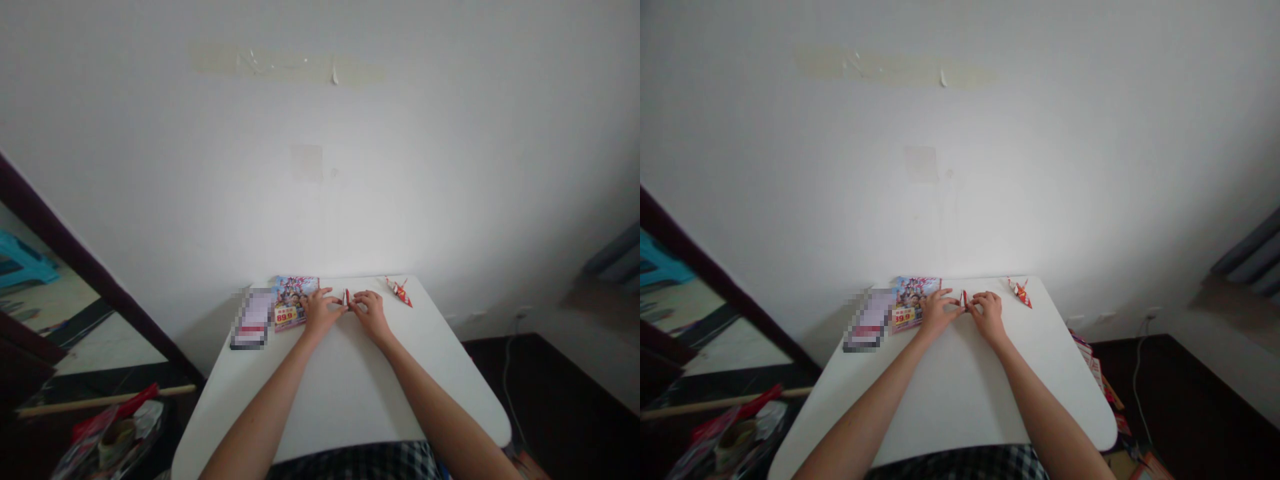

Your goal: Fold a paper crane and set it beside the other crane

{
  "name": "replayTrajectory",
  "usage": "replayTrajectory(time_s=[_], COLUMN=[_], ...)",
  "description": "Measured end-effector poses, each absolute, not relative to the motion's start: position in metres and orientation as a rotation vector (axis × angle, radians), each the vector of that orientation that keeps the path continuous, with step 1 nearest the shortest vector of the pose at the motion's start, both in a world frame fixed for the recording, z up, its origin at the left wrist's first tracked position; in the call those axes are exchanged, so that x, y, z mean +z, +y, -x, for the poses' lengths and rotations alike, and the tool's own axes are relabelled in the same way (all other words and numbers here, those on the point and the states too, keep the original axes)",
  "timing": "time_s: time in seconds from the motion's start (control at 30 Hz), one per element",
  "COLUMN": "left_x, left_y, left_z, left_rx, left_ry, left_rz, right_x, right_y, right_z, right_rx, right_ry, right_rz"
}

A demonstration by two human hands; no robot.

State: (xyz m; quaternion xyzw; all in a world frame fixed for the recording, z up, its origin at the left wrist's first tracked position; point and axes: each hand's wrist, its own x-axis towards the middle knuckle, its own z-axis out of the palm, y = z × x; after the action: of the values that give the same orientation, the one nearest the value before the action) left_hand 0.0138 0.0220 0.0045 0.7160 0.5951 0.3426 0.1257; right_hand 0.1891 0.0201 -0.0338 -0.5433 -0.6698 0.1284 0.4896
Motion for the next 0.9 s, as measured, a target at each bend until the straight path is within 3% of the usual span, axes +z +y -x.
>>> replayTrajectory(time_s=[0.9], left_x=[0.0080], left_y=[0.0239], left_z=[-0.0166], left_rx=[0.893], left_ry=[1.693], left_rz=[-2.124], right_x=[-0.0328], right_y=[0.0159], right_z=[-0.1865], right_rx=[0.272], right_ry=[-1.730], right_rz=[1.381])
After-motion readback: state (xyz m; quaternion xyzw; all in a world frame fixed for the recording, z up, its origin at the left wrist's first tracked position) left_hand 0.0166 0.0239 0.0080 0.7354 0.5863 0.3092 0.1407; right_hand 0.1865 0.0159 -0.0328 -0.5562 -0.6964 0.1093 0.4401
